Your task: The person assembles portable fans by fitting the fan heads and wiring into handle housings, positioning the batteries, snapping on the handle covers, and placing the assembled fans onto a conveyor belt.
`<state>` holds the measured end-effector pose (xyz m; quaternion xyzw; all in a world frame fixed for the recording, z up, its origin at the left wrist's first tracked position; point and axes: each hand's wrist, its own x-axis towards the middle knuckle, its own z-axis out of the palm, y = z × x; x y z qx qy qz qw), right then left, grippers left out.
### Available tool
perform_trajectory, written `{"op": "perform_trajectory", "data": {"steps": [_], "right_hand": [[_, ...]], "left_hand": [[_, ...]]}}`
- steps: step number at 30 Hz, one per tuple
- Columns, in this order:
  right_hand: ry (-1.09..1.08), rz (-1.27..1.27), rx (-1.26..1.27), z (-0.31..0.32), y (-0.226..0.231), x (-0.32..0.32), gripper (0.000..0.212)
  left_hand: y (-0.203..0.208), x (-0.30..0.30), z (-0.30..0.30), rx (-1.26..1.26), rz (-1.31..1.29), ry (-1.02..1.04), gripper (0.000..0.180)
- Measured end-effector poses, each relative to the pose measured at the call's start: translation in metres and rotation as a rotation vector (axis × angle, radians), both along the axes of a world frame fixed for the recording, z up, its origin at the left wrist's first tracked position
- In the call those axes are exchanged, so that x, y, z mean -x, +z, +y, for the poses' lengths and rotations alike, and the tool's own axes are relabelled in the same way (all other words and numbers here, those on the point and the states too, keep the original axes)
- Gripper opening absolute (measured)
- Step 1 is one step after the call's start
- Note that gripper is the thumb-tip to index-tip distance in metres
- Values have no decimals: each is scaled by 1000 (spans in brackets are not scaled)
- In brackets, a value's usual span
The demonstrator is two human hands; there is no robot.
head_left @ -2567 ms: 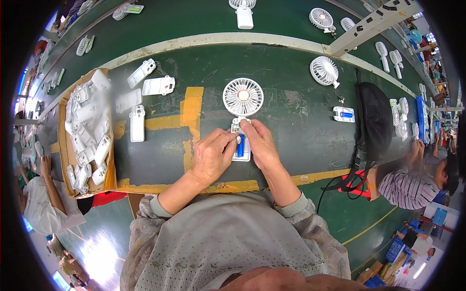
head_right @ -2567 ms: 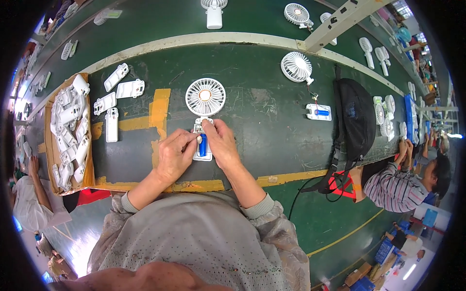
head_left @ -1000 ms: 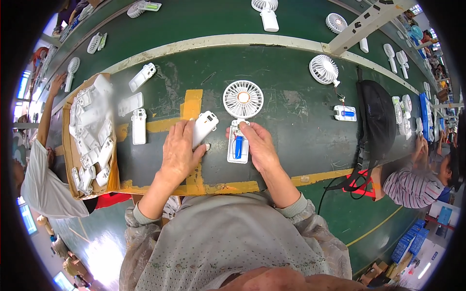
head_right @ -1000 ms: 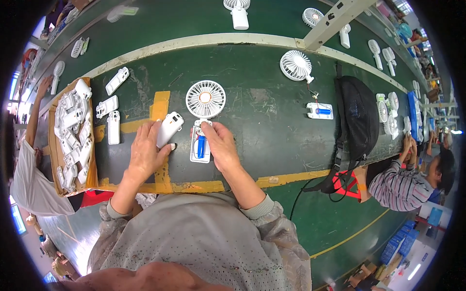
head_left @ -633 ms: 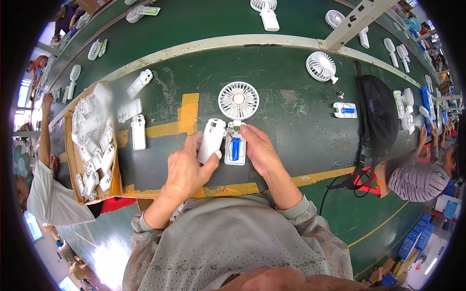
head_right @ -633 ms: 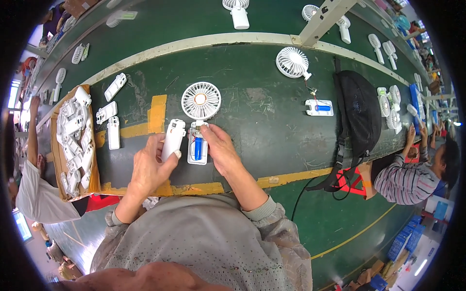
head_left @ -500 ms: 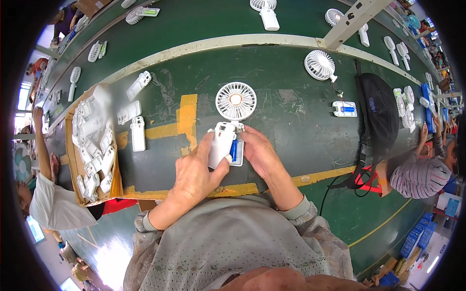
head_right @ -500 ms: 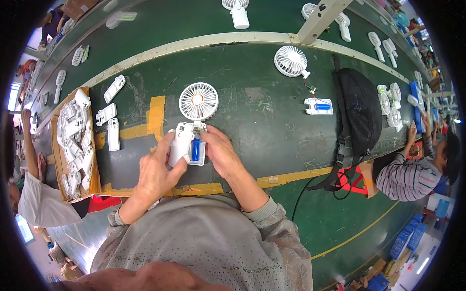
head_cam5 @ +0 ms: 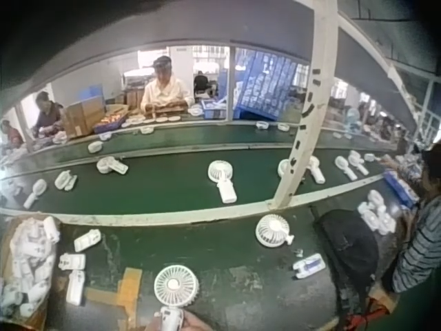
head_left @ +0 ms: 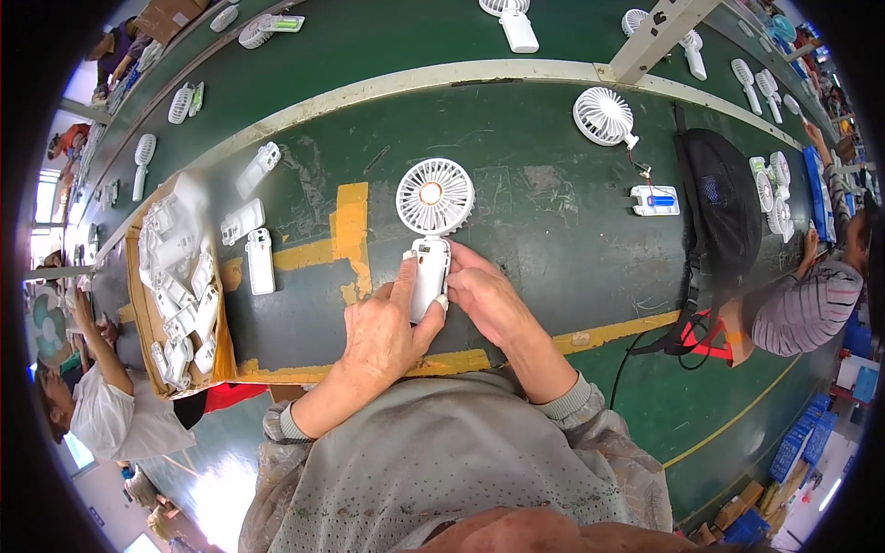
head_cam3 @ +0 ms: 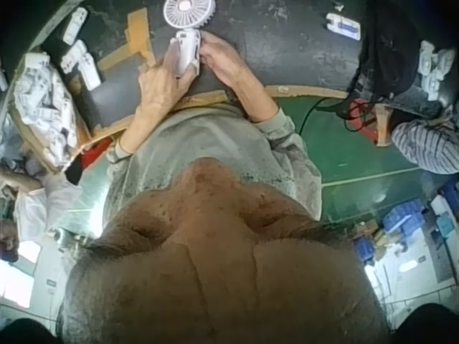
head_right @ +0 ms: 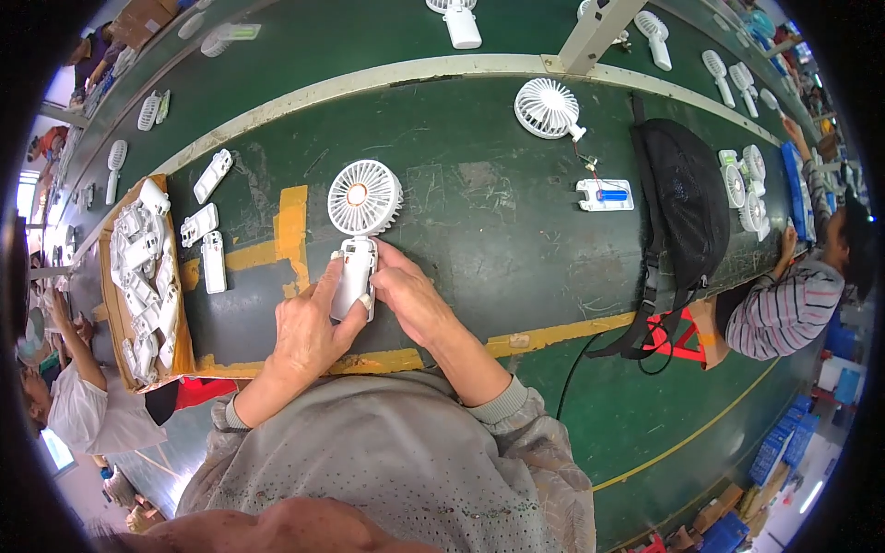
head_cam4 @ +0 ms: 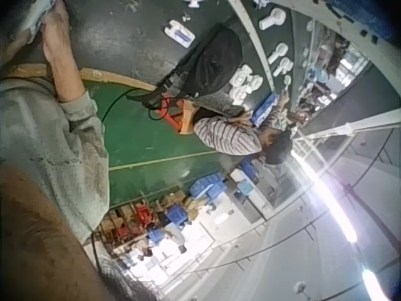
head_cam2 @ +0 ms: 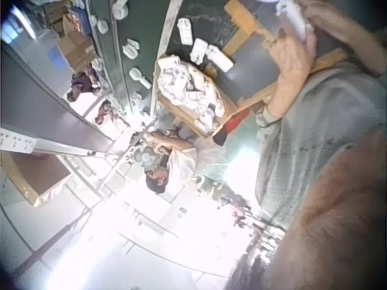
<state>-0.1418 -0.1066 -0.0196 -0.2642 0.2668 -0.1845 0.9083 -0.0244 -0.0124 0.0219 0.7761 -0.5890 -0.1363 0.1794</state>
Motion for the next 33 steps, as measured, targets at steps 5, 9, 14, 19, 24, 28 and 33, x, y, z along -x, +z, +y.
{"op": "perform_trajectory", "data": {"steps": [5, 9, 14, 19, 24, 28, 33], "right_hand": [[43, -4, 33, 0, -1, 1, 58], [62, 1, 73, 0, 3, 0, 60], [65, 10, 116, 3, 1, -1, 61], [-5, 50, 110, 10, 1, -4, 48], [-71, 152, 263, 16, -3, -12, 37], [-101, 133, 244, 16, -7, -12, 35], [-103, 87, 213, 14, -12, -8, 36]], "left_hand": [[-3, 0, 2, -7, -13, -20, 58], [-1, 0, 2, -58, -26, -46, 58], [-7, -1, 6, -16, -27, -81, 60], [-13, 2, 9, 23, -29, -79, 61], [-15, 4, 11, -46, -89, -125, 69], [-13, 4, 12, -19, -71, -111, 70], [-18, -12, 8, -50, 357, 42, 48]]}}
